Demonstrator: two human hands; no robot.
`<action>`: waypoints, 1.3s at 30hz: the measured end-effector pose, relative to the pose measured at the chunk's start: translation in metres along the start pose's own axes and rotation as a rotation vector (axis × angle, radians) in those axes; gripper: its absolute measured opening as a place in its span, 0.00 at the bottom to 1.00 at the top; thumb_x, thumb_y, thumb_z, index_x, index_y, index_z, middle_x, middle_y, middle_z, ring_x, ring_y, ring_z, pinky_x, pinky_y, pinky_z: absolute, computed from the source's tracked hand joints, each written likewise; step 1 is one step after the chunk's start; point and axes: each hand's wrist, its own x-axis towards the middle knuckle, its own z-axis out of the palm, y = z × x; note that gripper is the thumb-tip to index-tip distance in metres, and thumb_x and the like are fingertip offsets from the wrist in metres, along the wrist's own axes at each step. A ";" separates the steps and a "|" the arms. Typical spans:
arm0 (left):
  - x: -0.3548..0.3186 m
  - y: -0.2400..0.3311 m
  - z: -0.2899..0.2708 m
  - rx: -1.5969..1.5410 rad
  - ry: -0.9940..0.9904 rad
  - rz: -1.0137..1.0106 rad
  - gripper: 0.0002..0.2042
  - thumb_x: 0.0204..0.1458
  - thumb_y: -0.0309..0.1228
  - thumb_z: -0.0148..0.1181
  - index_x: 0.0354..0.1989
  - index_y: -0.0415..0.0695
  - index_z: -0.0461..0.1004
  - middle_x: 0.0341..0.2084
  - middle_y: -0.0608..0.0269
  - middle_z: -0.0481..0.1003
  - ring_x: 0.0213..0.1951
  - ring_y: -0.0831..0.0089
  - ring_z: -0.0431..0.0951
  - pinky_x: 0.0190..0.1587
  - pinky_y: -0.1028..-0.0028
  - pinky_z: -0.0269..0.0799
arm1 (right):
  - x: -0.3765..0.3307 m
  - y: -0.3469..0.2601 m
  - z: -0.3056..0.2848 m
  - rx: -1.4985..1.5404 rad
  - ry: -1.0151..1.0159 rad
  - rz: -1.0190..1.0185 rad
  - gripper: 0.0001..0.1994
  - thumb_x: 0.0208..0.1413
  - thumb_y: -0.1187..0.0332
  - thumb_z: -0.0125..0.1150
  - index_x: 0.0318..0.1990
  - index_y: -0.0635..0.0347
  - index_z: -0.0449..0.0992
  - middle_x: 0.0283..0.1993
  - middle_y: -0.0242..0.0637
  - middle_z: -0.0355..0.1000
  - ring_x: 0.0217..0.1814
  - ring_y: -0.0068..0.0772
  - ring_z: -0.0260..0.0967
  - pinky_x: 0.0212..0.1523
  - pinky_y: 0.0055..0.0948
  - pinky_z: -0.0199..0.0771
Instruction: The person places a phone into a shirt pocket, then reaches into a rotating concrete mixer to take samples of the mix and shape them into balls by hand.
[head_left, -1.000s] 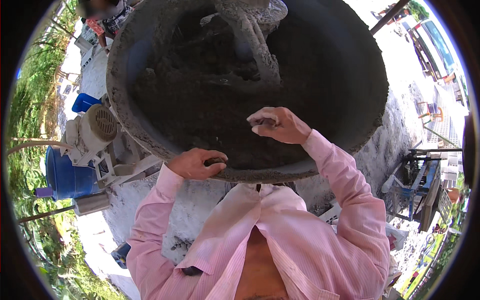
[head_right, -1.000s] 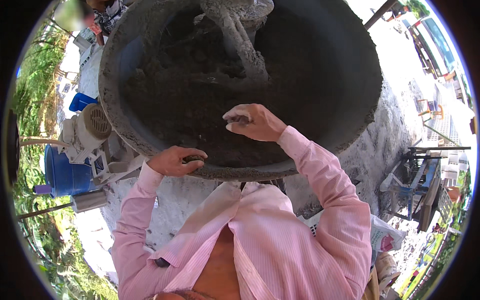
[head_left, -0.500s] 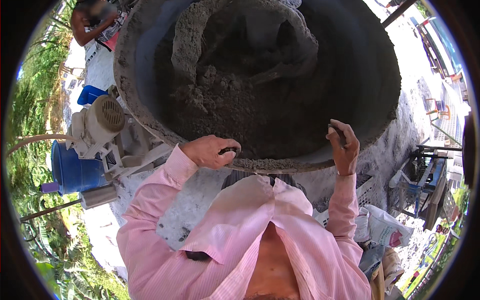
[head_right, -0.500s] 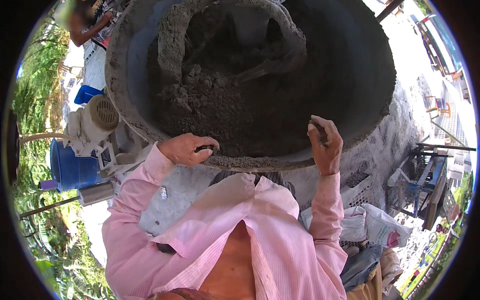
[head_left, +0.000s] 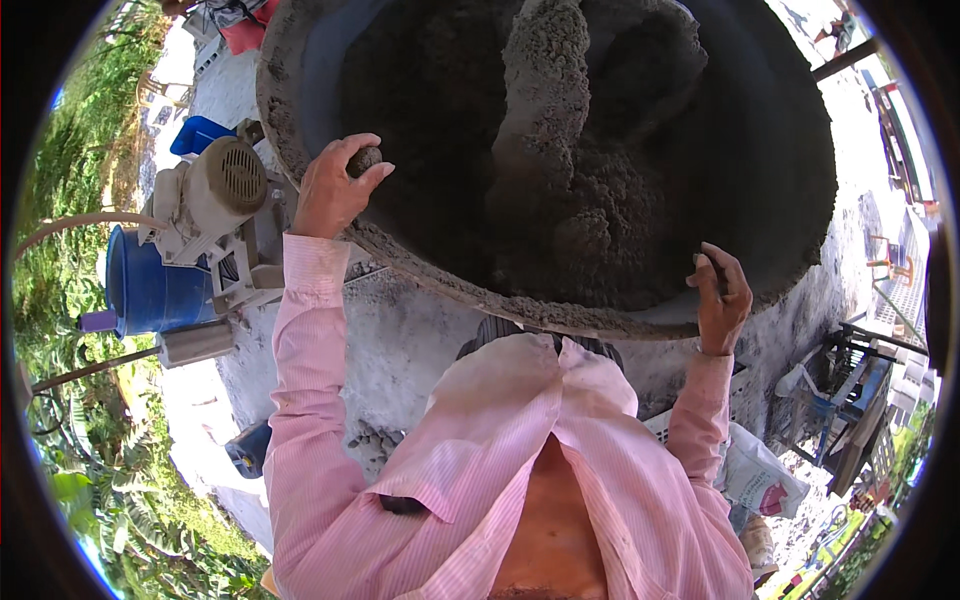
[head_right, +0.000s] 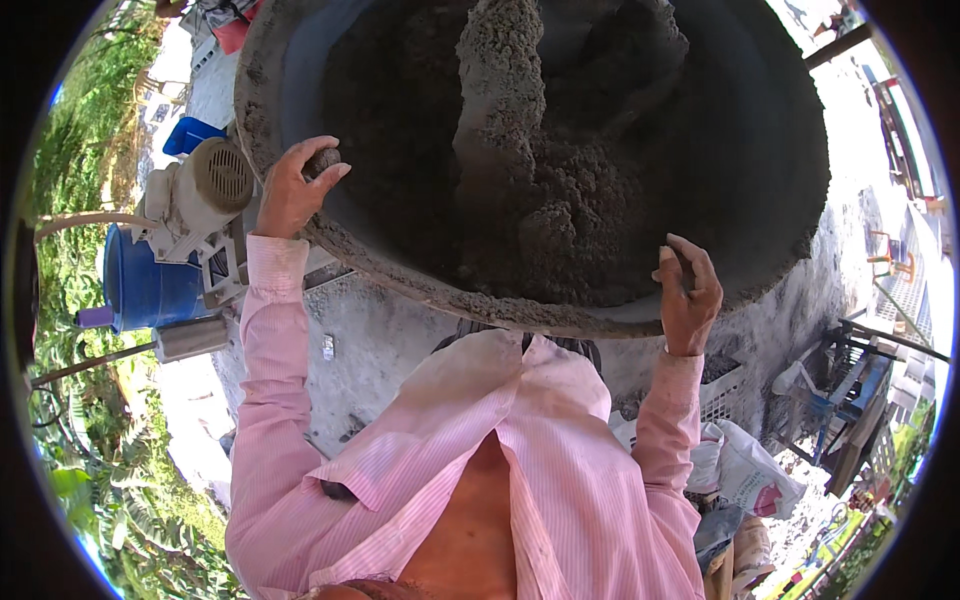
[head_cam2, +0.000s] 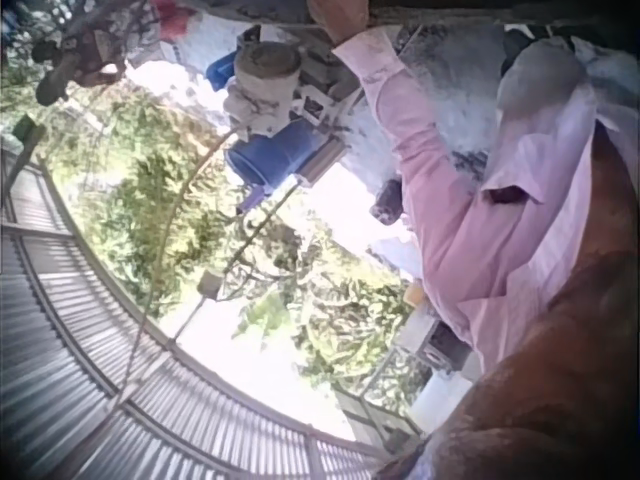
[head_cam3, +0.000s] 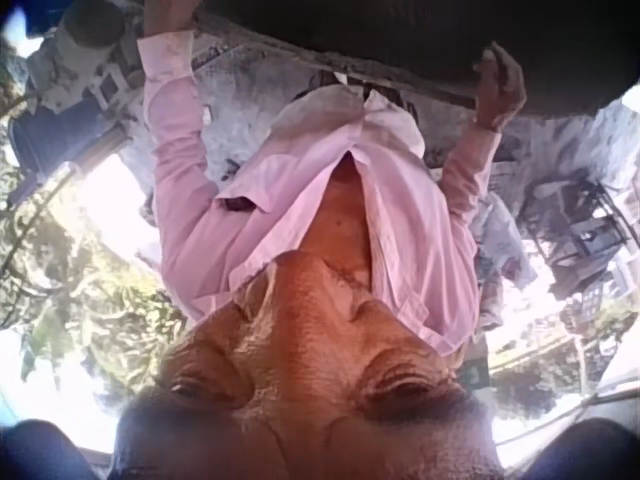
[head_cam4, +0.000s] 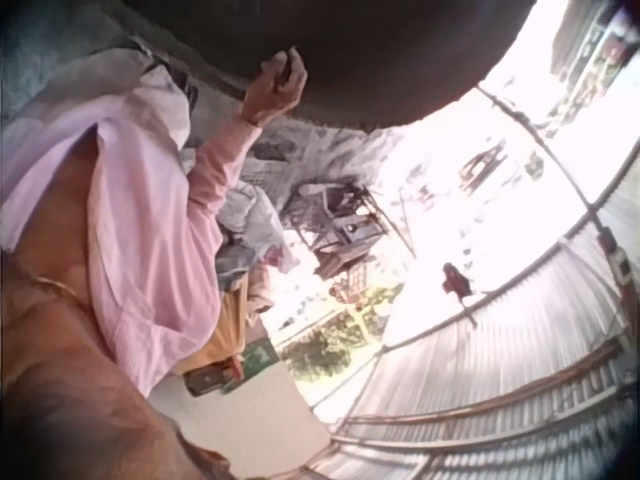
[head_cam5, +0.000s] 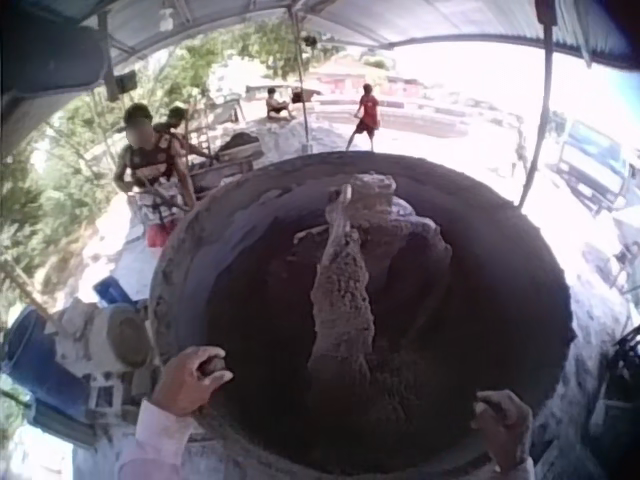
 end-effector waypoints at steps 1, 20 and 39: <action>0.002 -0.006 0.003 0.002 0.004 -0.011 0.18 0.48 0.33 0.67 0.49 0.46 0.75 0.40 0.51 0.77 0.44 0.55 0.77 0.48 0.64 0.71 | 0.002 0.000 0.000 -0.012 -0.021 0.011 0.09 0.57 0.72 0.62 0.44 0.62 0.79 0.34 0.33 0.76 0.30 0.19 0.72 0.33 0.21 0.72; 0.006 -0.028 0.027 0.139 0.065 -0.098 0.17 0.49 0.34 0.62 0.49 0.50 0.75 0.40 0.52 0.76 0.44 0.51 0.76 0.48 0.60 0.72 | 0.118 -0.040 0.089 -0.603 -1.030 -0.578 0.15 0.54 0.65 0.62 0.47 0.62 0.75 0.43 0.47 0.76 0.43 0.52 0.75 0.46 0.43 0.73; 0.011 -0.018 0.027 0.202 0.117 -0.156 0.15 0.50 0.32 0.62 0.48 0.47 0.73 0.43 0.54 0.77 0.45 0.54 0.78 0.49 0.63 0.72 | 0.097 0.205 0.277 -0.816 -1.288 -0.624 0.15 0.53 0.67 0.55 0.49 0.49 0.78 0.49 0.42 0.77 0.51 0.50 0.75 0.53 0.46 0.75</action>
